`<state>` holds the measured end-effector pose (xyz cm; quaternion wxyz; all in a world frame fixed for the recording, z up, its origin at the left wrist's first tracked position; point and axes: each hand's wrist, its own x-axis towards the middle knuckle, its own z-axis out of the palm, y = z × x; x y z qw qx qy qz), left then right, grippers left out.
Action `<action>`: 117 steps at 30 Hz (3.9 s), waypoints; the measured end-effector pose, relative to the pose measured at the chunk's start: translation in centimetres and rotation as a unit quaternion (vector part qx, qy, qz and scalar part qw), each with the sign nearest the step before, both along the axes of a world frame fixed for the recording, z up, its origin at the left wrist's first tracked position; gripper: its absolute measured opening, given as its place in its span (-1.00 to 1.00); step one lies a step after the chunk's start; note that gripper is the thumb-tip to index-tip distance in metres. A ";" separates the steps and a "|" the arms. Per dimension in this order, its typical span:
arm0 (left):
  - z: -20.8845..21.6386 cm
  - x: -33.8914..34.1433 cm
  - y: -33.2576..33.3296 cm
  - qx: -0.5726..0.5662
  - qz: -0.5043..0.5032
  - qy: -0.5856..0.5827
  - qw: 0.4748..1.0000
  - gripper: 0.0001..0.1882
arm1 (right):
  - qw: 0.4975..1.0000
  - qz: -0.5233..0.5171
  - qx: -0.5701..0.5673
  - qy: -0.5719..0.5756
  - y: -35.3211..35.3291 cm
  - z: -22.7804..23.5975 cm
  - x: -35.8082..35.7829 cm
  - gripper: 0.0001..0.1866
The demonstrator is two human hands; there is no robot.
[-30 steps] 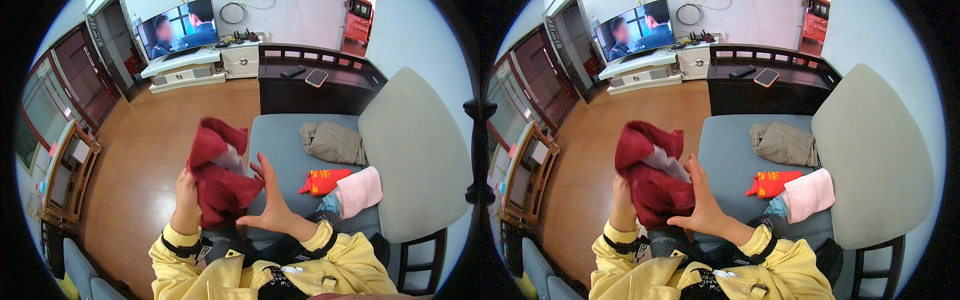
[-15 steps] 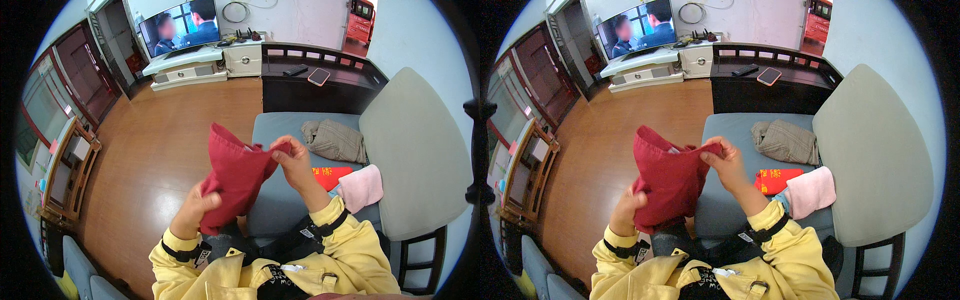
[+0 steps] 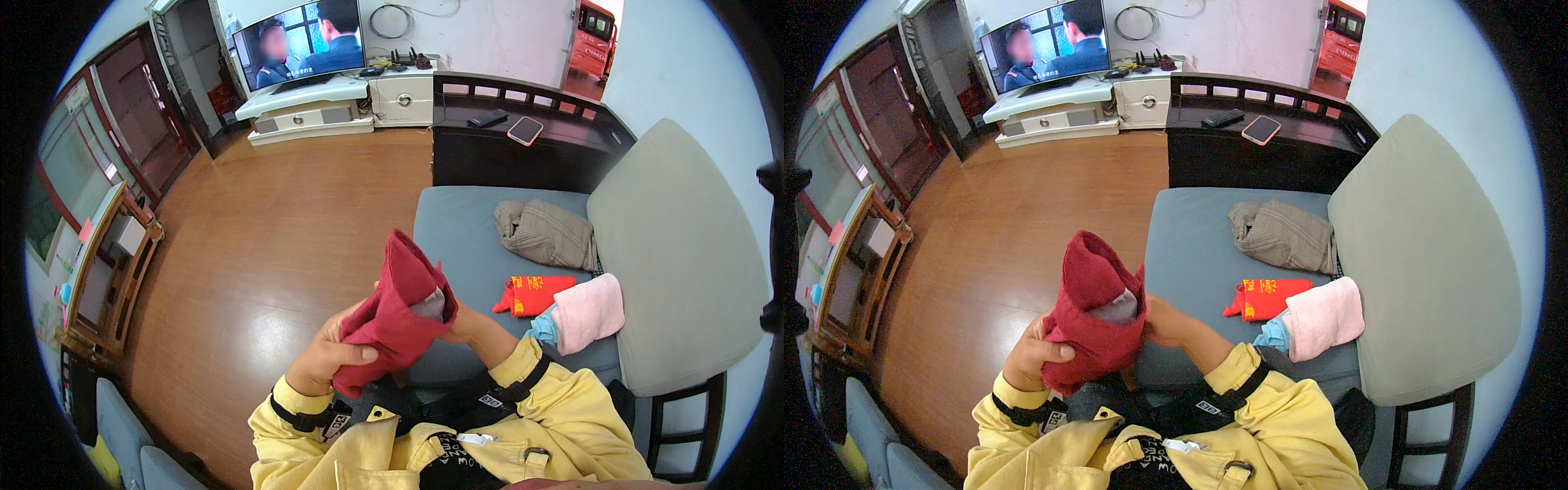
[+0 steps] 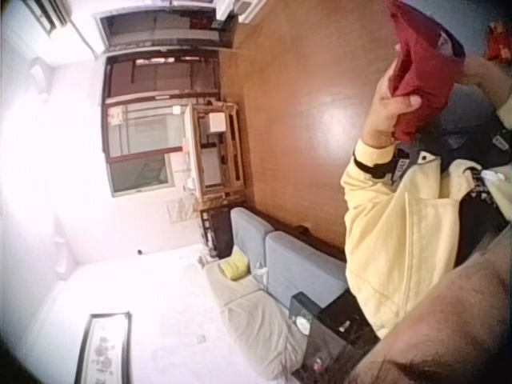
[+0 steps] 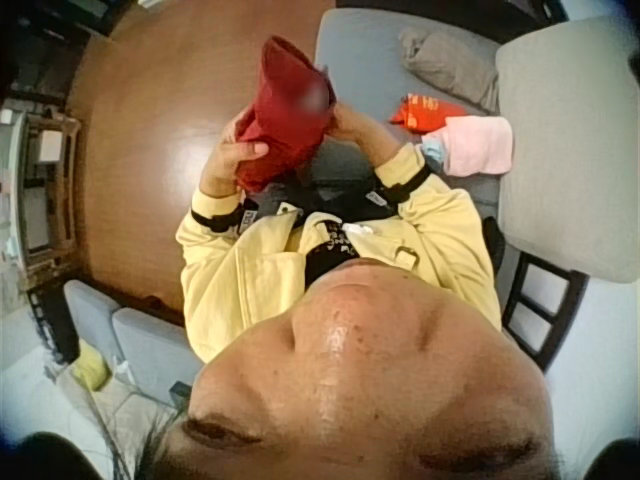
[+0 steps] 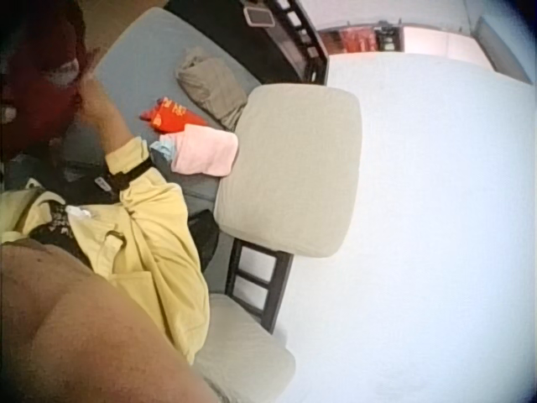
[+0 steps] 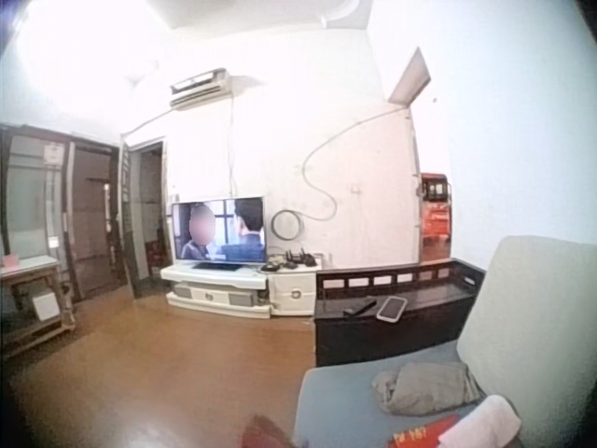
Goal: The person folds several pieces of clothing by hand while seated on a sofa. They fold a maroon garment, a pink towel, and a light blue shirt, placing each folded item on the sofa beside them.
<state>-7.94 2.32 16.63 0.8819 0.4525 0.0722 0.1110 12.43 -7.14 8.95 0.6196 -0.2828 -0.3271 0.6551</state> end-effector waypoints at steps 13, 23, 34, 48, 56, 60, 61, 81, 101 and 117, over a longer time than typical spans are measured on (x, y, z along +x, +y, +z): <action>-2.1 0.8 0.3 -0.021 0.125 -0.017 0.992 -0.46 | 0.916 -0.261 0.046 -0.301 -1.0 1.1 -5.2 -0.41; -1.7 -0.4 -1.4 0.353 0.098 -0.006 0.931 -0.36 | 0.931 -0.301 0.097 -0.181 -3.4 1.6 1.5 -0.29; -8.9 0.8 -3.5 0.593 0.163 0.078 0.785 -0.30 | 0.908 -0.373 0.166 -0.096 -5.7 1.1 6.8 -0.41; -12.8 5.3 -2.7 0.630 0.224 0.123 0.734 -0.73 | 0.892 -0.420 0.156 0.054 -5.3 -0.9 12.3 -0.47; -17.0 7.2 -2.2 0.748 0.156 0.154 0.627 -0.73 | 0.872 -0.461 0.098 0.134 -6.4 -4.9 15.8 -0.50; -14.4 7.1 2.1 0.738 0.310 0.192 0.567 -0.69 | 0.878 -0.443 0.110 0.145 -6.8 -5.8 15.9 -0.49; -13.7 7.0 3.1 0.737 0.338 0.175 0.559 -0.69 | 0.881 -0.436 0.115 0.144 -6.8 -5.9 15.9 -0.49; -20.7 5.6 -2.0 0.739 0.196 0.264 0.588 -0.28 | 0.881 -0.416 0.154 0.163 -6.9 -5.9 15.5 -0.47; -23.0 6.7 -3.0 0.790 0.142 0.241 0.546 -0.77 | 0.879 -0.414 0.156 0.176 -7.0 -6.6 15.9 -0.44; -17.4 -0.3 6.5 0.662 0.381 0.234 0.602 -0.81 | 0.889 -0.403 0.173 0.134 -7.0 -7.2 16.0 -0.42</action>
